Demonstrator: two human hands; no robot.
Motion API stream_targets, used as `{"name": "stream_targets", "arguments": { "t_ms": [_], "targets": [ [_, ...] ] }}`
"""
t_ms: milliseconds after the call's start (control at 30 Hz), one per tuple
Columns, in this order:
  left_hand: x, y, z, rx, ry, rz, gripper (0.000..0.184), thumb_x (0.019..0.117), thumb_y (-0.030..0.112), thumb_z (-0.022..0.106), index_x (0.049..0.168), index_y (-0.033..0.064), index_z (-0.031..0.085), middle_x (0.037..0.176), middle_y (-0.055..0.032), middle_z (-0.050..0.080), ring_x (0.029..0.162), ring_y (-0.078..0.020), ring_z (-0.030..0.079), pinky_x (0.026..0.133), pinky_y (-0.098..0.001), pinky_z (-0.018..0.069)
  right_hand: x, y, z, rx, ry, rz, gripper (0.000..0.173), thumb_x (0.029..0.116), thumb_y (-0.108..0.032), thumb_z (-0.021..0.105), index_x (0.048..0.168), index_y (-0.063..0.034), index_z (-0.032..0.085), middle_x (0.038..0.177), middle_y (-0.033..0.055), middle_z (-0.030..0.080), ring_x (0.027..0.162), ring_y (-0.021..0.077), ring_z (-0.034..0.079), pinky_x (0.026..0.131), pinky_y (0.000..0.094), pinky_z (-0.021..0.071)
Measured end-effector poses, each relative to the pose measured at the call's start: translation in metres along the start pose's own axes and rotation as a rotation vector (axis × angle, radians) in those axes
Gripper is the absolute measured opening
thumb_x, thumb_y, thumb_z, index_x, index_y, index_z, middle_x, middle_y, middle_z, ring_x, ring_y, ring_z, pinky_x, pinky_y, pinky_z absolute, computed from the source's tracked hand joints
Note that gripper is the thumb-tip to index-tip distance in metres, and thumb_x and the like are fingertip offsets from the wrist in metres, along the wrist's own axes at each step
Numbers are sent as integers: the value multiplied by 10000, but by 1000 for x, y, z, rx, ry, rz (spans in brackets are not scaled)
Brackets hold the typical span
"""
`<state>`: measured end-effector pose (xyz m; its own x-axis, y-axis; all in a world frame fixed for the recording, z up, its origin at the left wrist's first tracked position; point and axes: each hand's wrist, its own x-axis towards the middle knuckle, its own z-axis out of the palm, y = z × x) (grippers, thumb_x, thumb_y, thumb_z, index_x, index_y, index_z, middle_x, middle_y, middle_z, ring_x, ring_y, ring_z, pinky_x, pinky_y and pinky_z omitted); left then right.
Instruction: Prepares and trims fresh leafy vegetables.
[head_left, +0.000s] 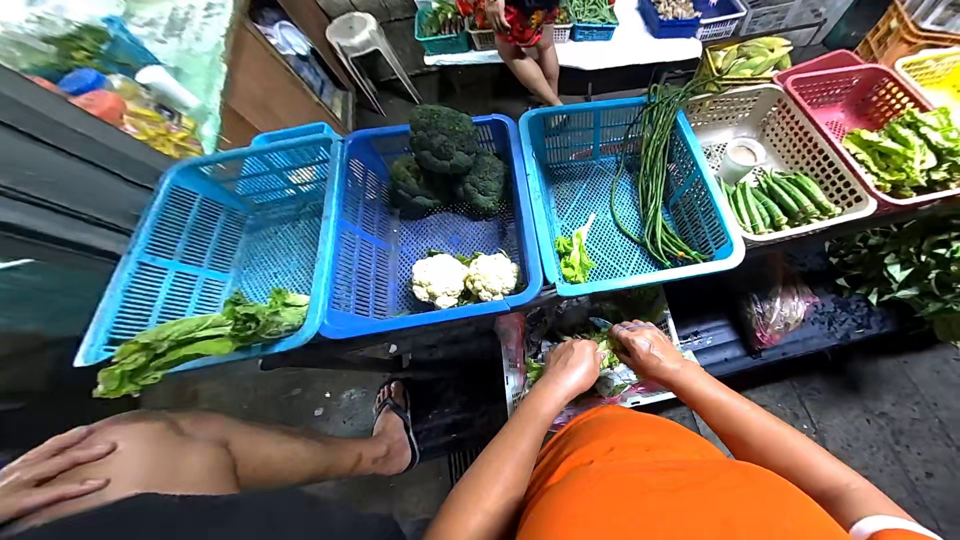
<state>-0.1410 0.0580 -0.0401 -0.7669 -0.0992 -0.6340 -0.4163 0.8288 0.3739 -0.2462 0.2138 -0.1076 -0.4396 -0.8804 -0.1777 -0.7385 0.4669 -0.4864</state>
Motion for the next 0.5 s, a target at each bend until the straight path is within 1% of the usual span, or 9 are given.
{"name": "stream_targets", "arguments": {
  "t_ms": [67, 133, 200, 233, 300, 333, 400, 467, 500],
  "targets": [
    [-5, 7, 0, -22, -35, 29, 439, 1093, 341, 391, 1100, 17, 686, 1164, -204, 682, 1171, -371, 630, 987, -596, 473, 1, 3, 6, -46, -60, 54, 321, 999, -162, 516, 1247, -26, 666, 1201, 206, 702, 1167, 400, 652, 1000, 581, 493],
    [-10, 12, -2, -22, -41, 35, 443, 1094, 349, 381, 1090, 27, 685, 1152, -194, 683, 1160, -360, 633, 980, -588, 475, 0, 12, 10, -4, -172, 187, 350, 1022, -207, 509, 1298, -32, 636, 1265, 209, 677, 1235, 399, 618, 1058, 590, 459],
    [-10, 9, -5, -13, 32, -4, 421, 1090, 342, 408, 1182, 25, 670, 1216, -205, 671, 1205, -370, 619, 1014, -584, 467, -1, 23, 10, 190, -197, 323, 401, 1009, -295, 587, 1311, -34, 622, 1237, 221, 678, 1207, 396, 631, 1047, 613, 467],
    [-7, 4, -5, -14, 90, -41, 423, 1082, 343, 452, 1293, 22, 631, 1297, -217, 638, 1260, -382, 591, 1060, -583, 449, -2, 29, 10, 335, -178, 366, 430, 987, -300, 645, 1323, -33, 618, 1224, 217, 679, 1180, 375, 641, 1043, 597, 474],
    [5, -9, -3, -25, 178, -93, 580, 1025, 351, 592, 1485, 18, 474, 1439, -239, 530, 1361, -406, 494, 1138, -587, 371, -4, 34, 9, 638, -109, 388, 415, 946, -244, 721, 1267, -3, 617, 1141, 188, 685, 1059, 282, 673, 984, 495, 528],
    [10, -14, -1, -36, 202, -86, 681, 991, 373, 651, 1519, 12, 420, 1474, -244, 491, 1391, -417, 454, 1155, -596, 341, -5, 32, 6, 778, -70, 389, 395, 929, -199, 743, 1232, 14, 606, 1092, 167, 683, 989, 232, 682, 934, 433, 557],
    [17, -19, 3, -129, 221, 9, 807, 942, 421, 719, 1559, 33, 372, 1523, -231, 457, 1424, -413, 420, 1172, -614, 310, -5, 25, -2, 969, 4, 384, 364, 903, -137, 765, 1171, 36, 590, 992, 136, 674, 874, 180, 676, 838, 370, 580],
    [24, -19, 12, -273, 218, 131, 794, 910, 434, 754, 1544, 88, 426, 1531, -177, 482, 1427, -352, 442, 1181, -590, 320, -4, 15, -8, 1056, 38, 369, 331, 902, -131, 764, 1128, 33, 586, 920, 101, 658, 798, 147, 645, 759, 337, 564],
    [27, -19, 17, -342, 231, 177, 722, 902, 410, 766, 1487, 86, 493, 1486, -162, 531, 1393, -320, 486, 1170, -555, 351, -3, 10, -11, 1083, 37, 356, 302, 913, -130, 750, 1114, 25, 587, 912, 91, 658, 787, 141, 644, 741, 328, 563]
  ]
}}
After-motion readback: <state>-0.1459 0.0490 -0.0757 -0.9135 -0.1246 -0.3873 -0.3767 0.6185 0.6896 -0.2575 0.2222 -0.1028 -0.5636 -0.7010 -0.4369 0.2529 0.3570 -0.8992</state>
